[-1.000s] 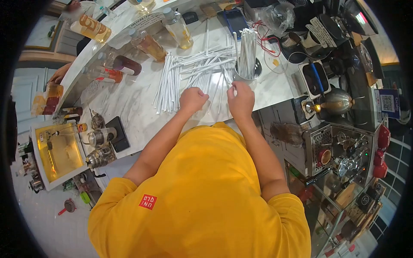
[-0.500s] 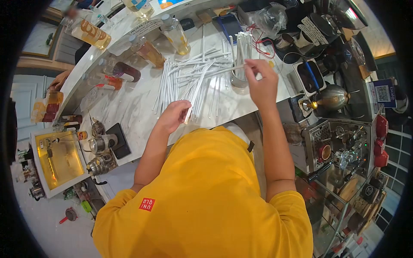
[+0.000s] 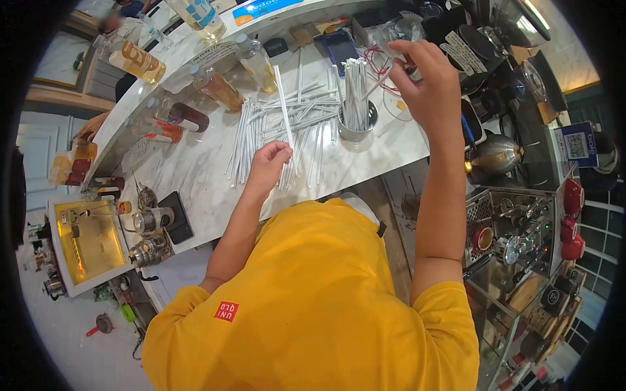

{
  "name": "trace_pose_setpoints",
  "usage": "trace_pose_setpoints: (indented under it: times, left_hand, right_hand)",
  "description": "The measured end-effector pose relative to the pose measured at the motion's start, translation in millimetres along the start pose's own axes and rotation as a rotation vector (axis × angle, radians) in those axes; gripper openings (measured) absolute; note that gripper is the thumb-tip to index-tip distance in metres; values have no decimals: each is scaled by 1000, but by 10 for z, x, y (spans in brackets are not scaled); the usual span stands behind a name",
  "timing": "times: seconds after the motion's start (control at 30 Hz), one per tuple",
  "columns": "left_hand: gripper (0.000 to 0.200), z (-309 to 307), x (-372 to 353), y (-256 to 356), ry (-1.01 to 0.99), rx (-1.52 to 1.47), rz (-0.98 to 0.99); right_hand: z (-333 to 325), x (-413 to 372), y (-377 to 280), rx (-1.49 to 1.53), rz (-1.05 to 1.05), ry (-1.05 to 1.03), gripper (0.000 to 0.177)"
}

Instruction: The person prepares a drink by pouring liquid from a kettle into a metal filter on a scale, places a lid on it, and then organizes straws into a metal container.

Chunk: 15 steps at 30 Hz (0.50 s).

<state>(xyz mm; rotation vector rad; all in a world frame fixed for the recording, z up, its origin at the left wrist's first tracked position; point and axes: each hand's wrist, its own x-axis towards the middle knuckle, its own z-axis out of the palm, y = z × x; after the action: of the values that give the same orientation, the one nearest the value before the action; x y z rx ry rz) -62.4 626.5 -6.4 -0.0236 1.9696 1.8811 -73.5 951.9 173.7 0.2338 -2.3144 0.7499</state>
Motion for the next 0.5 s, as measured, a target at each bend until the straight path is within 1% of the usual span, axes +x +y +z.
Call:
trace_pose_setpoints:
  times: [0.03,0.13,0.17,0.2,0.27,0.3,0.4,0.47,0.5]
  left_hand:
    - [11,47,33,12,8,7,30]
    - [13,203,163,79,40,50,132]
    - [14,258,204,101,57,66,165]
    - [14,321,224,154,72,80,199]
    - [15,464,266,329,108,109,267]
    - [14,538,307,388,129,123,307]
    - [14,764,404,526,195,166,420]
    - [15,917,505,631,228,188,513]
    - [17,986,585,609,218,180,499]
  right_hand:
    - [12,25,64,30,-23,-8,29]
    - [61,67,186,46,-2,-138,32]
    - [129,57,247,143,17,-160,37]
    - [189,45,347,111,59,-238,41]
    - [275,2,438,109,54,-262,45]
    - [292,-19,468,132,74,-234,49]
    - [324,-122,612,187,154,-153,49]
    - [379,-267,763,265,269,-151,46]
    - [399,-345,825,299,316,-155,44]
